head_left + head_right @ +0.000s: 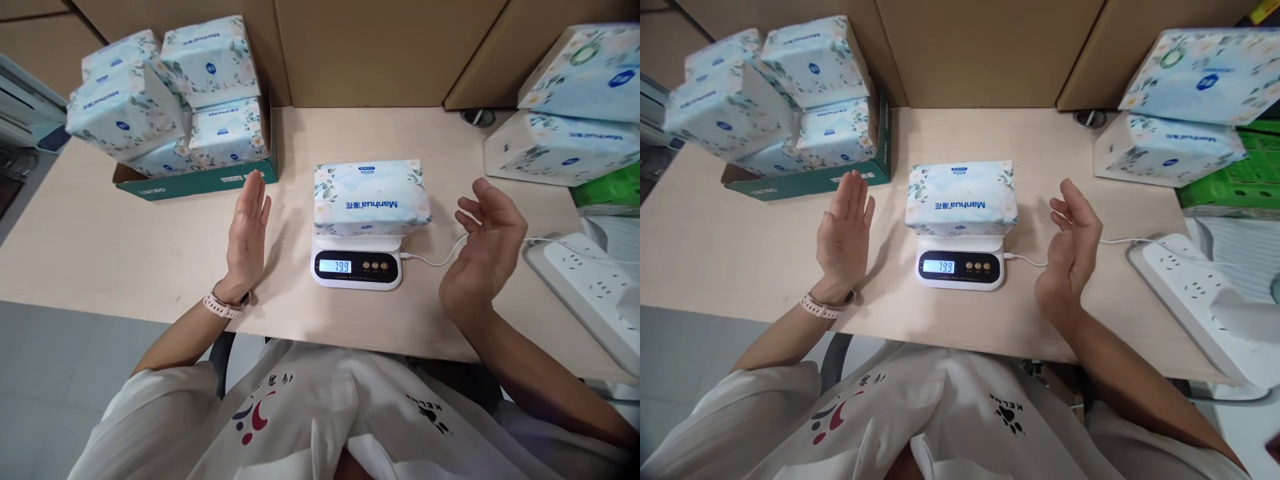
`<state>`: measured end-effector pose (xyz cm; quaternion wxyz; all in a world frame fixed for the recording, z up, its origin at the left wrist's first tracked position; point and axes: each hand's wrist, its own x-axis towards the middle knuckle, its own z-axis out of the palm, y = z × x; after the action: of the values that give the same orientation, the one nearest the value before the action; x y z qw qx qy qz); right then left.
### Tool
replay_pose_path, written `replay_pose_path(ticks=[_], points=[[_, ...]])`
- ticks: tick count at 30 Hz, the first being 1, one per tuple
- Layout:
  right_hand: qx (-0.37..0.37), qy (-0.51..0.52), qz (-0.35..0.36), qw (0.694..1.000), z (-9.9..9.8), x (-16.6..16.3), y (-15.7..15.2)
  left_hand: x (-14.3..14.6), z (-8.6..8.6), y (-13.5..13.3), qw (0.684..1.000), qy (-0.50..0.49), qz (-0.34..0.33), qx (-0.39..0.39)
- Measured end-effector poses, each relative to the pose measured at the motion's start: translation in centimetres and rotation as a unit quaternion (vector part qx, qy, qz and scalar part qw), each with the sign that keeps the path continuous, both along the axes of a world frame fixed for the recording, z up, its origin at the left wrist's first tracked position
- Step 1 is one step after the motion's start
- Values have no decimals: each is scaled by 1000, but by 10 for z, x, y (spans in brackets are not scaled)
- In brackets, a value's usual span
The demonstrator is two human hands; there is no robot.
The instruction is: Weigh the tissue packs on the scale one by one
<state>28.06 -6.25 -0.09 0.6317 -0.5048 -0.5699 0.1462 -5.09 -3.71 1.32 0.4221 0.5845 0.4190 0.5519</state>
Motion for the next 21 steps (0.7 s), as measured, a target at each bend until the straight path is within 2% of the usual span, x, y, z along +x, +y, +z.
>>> replay_pose_path(ticks=[5,8,15,21], points=[[-33,-22,-5,999,3,0,-2,6,8,-7,999,10,-6,-30],[-22,-11,6,1000,1,2,-1,7,10,-9,999,4,-11,-38],[-8,-39,40,998,-5,8,1,3,3,-8,999,-37,-21,-25],[6,-15,40,999,-6,9,3,5,2,-8,998,-49,-15,-31]])
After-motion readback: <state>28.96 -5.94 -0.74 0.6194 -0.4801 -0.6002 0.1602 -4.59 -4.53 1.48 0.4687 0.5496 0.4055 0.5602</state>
